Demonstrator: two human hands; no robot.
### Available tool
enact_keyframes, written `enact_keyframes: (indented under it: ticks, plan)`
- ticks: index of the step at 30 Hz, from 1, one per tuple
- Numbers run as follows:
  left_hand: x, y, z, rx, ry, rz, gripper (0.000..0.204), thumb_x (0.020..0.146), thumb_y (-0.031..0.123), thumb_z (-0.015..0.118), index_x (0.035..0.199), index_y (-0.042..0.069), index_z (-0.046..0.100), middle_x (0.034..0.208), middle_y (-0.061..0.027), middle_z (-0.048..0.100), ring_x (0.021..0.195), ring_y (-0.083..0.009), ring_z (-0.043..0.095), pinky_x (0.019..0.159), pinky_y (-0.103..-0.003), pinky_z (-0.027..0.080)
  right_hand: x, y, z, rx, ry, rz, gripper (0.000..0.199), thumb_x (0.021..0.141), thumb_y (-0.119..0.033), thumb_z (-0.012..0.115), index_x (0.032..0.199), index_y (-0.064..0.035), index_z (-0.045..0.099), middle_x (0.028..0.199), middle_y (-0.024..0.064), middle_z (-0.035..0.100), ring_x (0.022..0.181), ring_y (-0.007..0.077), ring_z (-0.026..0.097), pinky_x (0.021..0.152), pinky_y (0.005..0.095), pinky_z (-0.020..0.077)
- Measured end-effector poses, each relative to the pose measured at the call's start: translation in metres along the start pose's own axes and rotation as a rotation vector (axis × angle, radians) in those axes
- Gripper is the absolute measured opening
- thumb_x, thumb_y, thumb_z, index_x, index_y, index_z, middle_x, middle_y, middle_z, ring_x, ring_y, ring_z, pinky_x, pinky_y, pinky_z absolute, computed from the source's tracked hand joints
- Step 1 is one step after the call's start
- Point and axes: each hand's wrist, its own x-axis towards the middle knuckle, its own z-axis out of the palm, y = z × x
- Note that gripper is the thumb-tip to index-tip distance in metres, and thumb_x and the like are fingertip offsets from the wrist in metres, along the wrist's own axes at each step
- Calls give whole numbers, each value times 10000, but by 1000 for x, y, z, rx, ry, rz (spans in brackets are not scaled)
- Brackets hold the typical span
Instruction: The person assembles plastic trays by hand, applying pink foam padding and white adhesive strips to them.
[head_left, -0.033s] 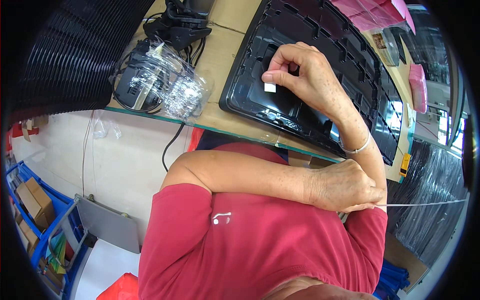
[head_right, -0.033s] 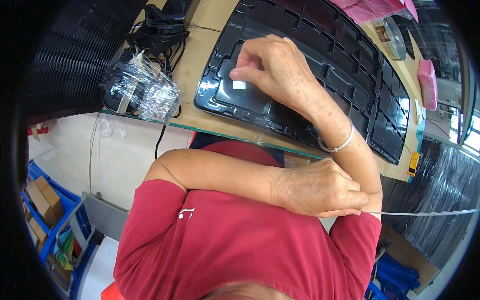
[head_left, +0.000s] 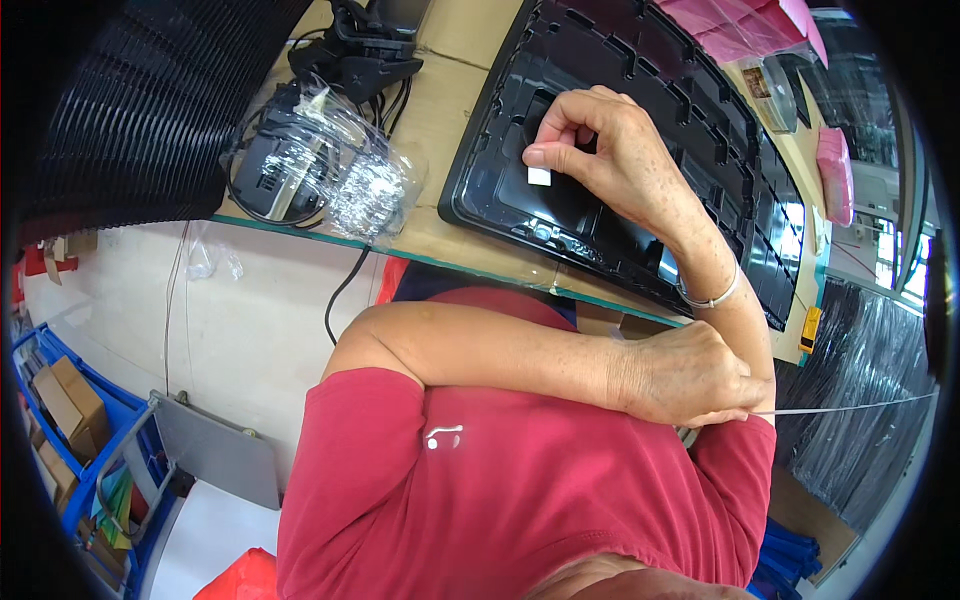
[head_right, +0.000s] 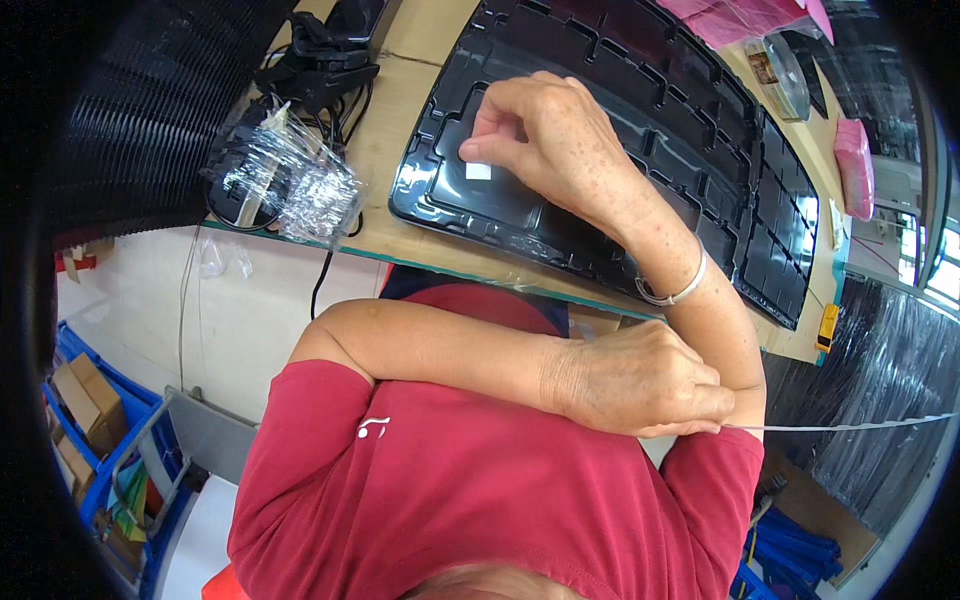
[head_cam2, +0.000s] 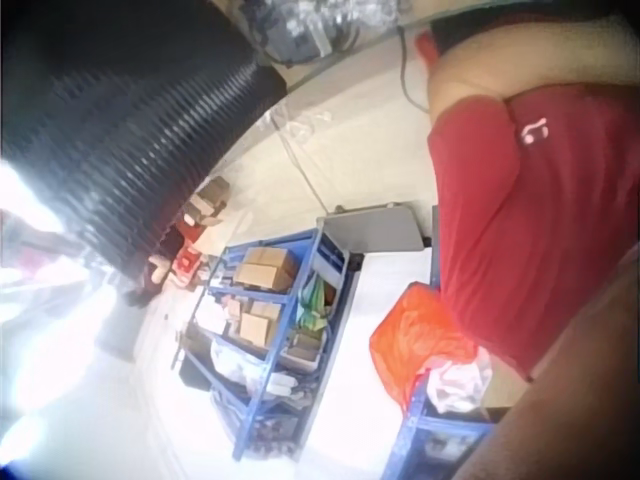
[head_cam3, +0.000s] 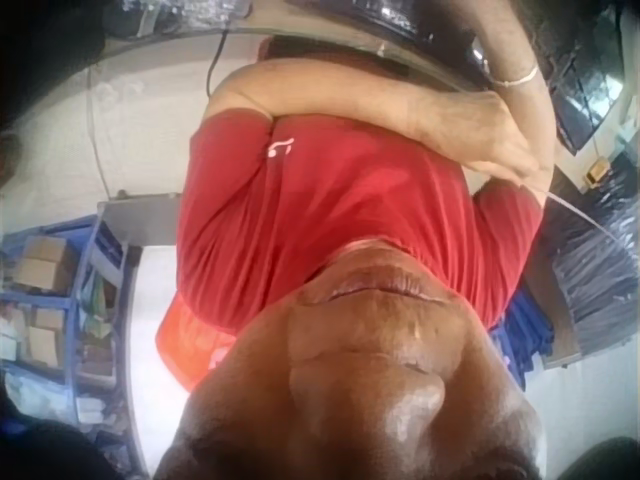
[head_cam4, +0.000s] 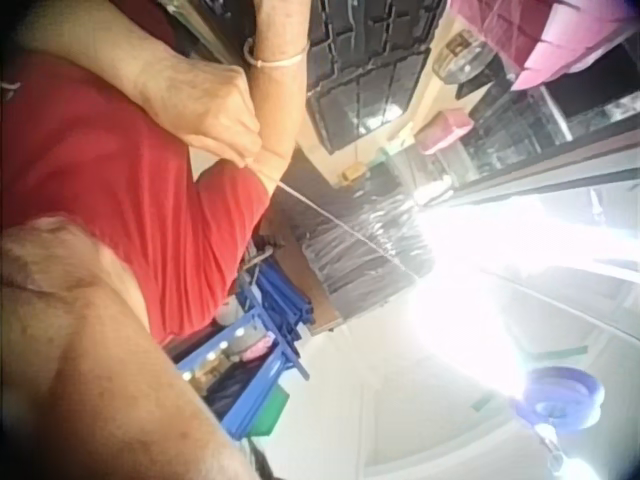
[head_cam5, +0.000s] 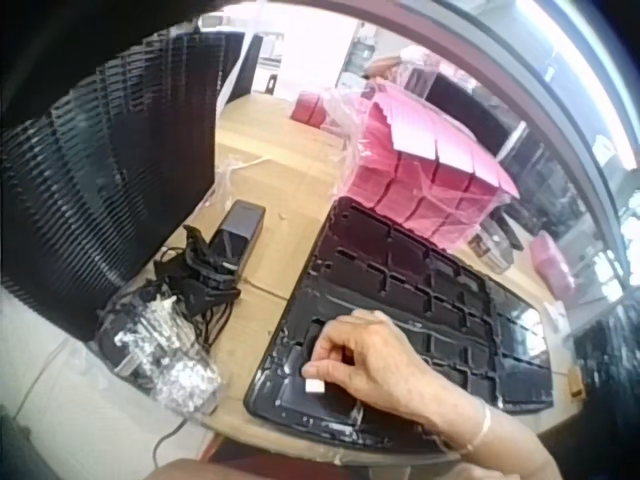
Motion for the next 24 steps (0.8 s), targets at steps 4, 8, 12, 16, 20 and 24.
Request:
enact_keyframes:
  ticks: [4, 8, 12, 16, 20, 24]
  plan:
    - [-5, 3, 0, 7, -31, -4, 145, 840, 152, 658, 810, 46, 565, 619, -85, 556, 608, -246, 623, 543, -354, 479, -1, 7, 0, 79, 16, -103, 141, 779, -165, 700, 744, -33, 665, 716, 84, 629, 732, 247, 576, 749, 357, 454]
    - [-6, 5, -4, 20, -37, -12, 137, 836, 143, 656, 814, 45, 563, 622, -82, 554, 626, -240, 628, 548, -354, 481, -3, 9, -3, -24, -27, -124, 141, 835, -191, 687, 836, -51, 676, 765, 38, 607, 767, 181, 517, 708, 312, 422]
    - [-6, 5, -2, 35, -11, 24, 135, 835, 134, 653, 811, 39, 559, 629, -87, 564, 619, -240, 625, 554, -357, 483, -7, 10, 3, -140, 54, -255, 101, 830, -122, 666, 841, -37, 611, 788, 70, 577, 764, 247, 516, 721, 343, 423]
    - [-6, 7, -4, 37, -13, 54, 140, 824, 125, 655, 796, 39, 549, 654, -91, 583, 629, -241, 625, 570, -358, 487, -12, 7, 13, -235, 117, -321, 99, 814, -106, 635, 852, -39, 574, 831, 100, 569, 804, 288, 530, 742, 388, 426]
    - [-6, 9, -5, 48, -27, 32, 131, 811, 114, 655, 793, 45, 544, 661, -85, 576, 648, -242, 625, 575, -357, 490, -10, -4, 8, -478, 94, -411, 153, 775, -83, 652, 883, -46, 550, 850, 109, 534, 806, 294, 514, 741, 386, 421]
    - [-8, 3, -4, 87, 2, 67, 138, 818, 118, 646, 771, 55, 533, 629, -81, 543, 626, -245, 612, 551, -354, 480, -30, -15, -39, -235, 493, -394, 79, 853, -46, 639, 899, -34, 575, 853, 97, 590, 799, 212, 557, 725, 289, 438]
